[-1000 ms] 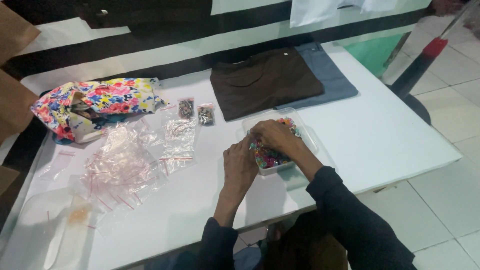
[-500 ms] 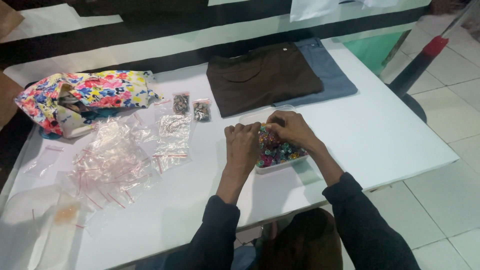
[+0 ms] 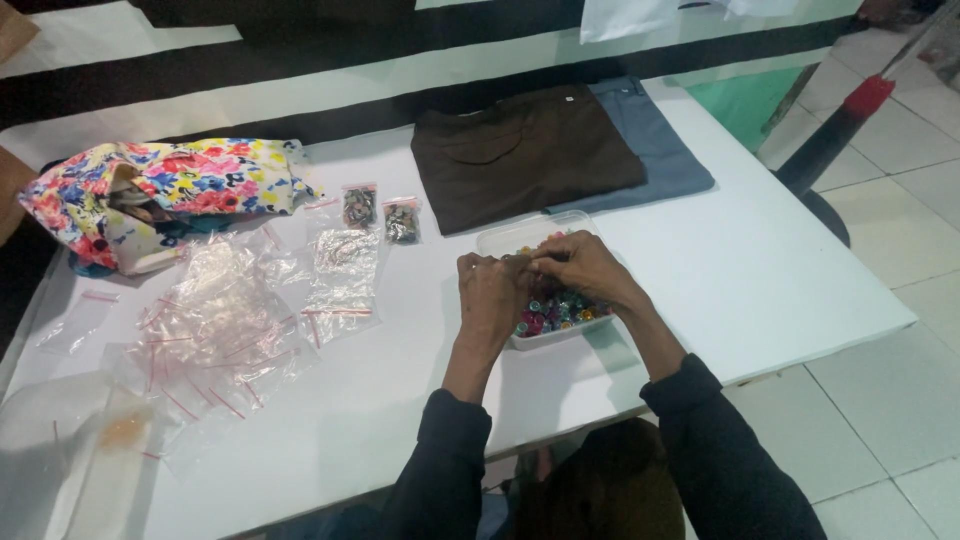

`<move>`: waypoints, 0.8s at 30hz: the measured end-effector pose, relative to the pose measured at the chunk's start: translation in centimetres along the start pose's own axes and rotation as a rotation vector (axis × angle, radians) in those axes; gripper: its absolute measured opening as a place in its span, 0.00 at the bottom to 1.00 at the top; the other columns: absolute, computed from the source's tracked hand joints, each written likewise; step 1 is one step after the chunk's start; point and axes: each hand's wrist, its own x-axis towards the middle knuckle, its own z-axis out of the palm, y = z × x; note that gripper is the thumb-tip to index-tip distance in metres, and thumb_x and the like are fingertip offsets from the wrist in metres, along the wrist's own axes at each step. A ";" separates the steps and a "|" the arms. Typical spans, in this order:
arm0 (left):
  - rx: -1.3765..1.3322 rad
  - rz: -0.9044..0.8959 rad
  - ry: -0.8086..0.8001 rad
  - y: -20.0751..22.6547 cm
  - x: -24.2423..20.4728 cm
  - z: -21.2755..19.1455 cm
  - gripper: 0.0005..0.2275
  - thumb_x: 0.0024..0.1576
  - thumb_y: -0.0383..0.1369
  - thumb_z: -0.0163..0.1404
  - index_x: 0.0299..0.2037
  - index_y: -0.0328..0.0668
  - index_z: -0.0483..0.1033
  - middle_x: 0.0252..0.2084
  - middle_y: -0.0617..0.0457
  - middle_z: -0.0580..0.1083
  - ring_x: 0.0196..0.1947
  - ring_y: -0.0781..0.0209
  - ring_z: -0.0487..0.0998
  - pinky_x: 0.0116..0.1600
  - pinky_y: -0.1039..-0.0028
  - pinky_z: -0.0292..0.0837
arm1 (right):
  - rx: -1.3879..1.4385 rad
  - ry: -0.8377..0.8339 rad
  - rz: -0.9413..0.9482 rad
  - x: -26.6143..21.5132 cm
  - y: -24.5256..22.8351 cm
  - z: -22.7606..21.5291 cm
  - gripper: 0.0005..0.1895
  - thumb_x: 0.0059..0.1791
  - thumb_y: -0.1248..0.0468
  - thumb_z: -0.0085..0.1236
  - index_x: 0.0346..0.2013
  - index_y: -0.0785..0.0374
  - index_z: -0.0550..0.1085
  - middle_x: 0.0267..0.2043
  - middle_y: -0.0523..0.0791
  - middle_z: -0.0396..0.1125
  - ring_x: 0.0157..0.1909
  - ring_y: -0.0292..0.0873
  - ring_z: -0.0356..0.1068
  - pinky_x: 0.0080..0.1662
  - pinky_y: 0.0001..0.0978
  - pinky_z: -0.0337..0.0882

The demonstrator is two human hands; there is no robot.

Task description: The person picks small colorful beads from a plastic container and places them into small clear plastic bags. They seal each bag and set it aside, repeating the process multiple times.

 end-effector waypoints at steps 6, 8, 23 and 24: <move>0.003 -0.073 0.090 0.0 -0.7 -0.3 0.05 0.59 0.28 0.57 0.43 0.45 0.84 0.28 0.51 0.82 0.34 0.56 0.85 0.60 0.61 0.68 | 0.087 0.126 0.040 -0.5 -0.8 -0.1 0.08 0.50 0.63 0.64 0.43 0.56 0.85 0.37 0.51 0.78 0.43 0.49 0.77 0.48 0.45 0.74; -0.037 -0.090 0.068 0.1 -0.8 -0.2 0.06 0.59 0.27 0.55 0.45 0.44 0.83 0.30 0.50 0.82 0.36 0.54 0.85 0.59 0.61 0.70 | -0.057 0.105 -0.006 0.6 0.3 0.6 0.09 0.51 0.64 0.63 0.45 0.58 0.84 0.40 0.54 0.77 0.47 0.55 0.76 0.50 0.48 0.74; 0.008 -0.139 -0.024 -0.2 -0.7 0.5 0.05 0.63 0.30 0.51 0.46 0.48 0.78 0.30 0.50 0.79 0.41 0.52 0.84 0.58 0.60 0.70 | -0.309 0.111 -0.161 2.0 3.5 2.0 0.11 0.53 0.64 0.57 0.49 0.59 0.78 0.45 0.55 0.74 0.51 0.62 0.74 0.54 0.52 0.74; -0.013 -0.154 -0.029 -0.2 -0.8 0.6 0.05 0.63 0.30 0.50 0.46 0.49 0.77 0.31 0.50 0.79 0.41 0.51 0.84 0.58 0.60 0.70 | -0.233 0.154 -0.173 2.0 3.8 2.0 0.10 0.52 0.65 0.60 0.48 0.58 0.78 0.43 0.54 0.75 0.49 0.61 0.75 0.51 0.50 0.75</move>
